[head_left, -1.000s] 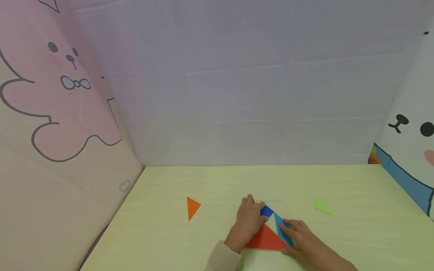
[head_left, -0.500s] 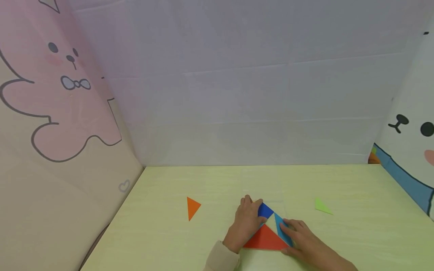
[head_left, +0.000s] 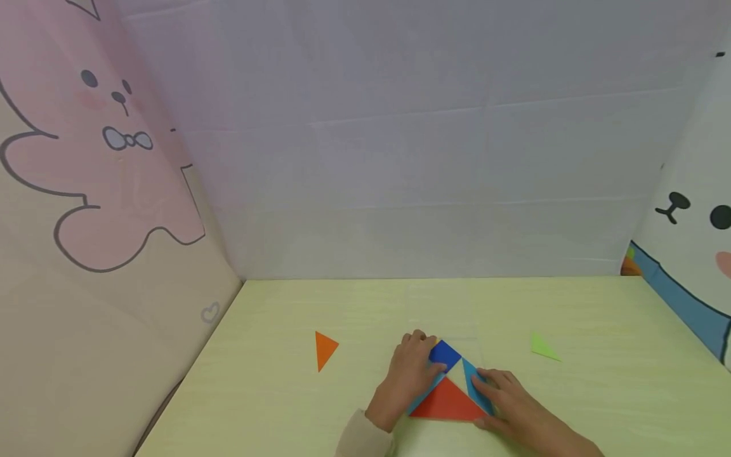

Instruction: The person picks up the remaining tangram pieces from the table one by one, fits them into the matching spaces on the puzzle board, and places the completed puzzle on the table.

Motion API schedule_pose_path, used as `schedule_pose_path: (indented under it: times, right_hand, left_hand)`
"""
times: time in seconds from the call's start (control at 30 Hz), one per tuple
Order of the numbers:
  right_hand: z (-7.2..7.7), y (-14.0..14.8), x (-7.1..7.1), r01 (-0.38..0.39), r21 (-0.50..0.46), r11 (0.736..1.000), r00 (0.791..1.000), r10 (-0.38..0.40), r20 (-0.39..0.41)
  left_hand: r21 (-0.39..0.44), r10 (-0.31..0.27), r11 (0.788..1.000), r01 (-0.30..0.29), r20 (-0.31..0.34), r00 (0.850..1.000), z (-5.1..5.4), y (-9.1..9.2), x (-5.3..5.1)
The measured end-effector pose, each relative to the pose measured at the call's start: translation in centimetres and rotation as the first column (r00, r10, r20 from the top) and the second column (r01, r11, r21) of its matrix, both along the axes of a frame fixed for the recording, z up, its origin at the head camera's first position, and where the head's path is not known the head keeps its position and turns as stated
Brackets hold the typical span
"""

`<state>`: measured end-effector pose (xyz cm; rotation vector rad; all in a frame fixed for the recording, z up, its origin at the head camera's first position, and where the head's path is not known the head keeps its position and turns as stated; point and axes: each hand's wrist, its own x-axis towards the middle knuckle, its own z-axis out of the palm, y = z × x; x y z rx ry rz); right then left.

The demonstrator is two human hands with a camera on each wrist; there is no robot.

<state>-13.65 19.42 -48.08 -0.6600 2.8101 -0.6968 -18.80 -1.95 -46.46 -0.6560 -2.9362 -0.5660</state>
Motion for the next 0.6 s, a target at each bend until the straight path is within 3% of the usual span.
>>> schedule_pose_path:
  times: [0.2,0.37,0.6]
  right_hand:
    - [0.1,-0.2,0.0,0.011,0.002,1.000,1.000,-0.011,0.008]
    - [0.1,-0.2,0.1,0.015,0.011,1.000,1.000,-0.015,-0.011]
    - [0.0,-0.2,0.2,0.004,0.020,1.000,0.999,-0.003,-0.042]
  left_hand:
    - [-0.076,-0.063,0.995,0.061,-0.024,0.998,-0.3,-0.6,0.3]
    - [-0.105,-0.077,0.991,0.081,0.037,0.996,-0.2,-0.9,0.8]
    - [-0.167,-0.119,0.977,0.130,0.074,0.990,-0.1,-1.2,1.3]
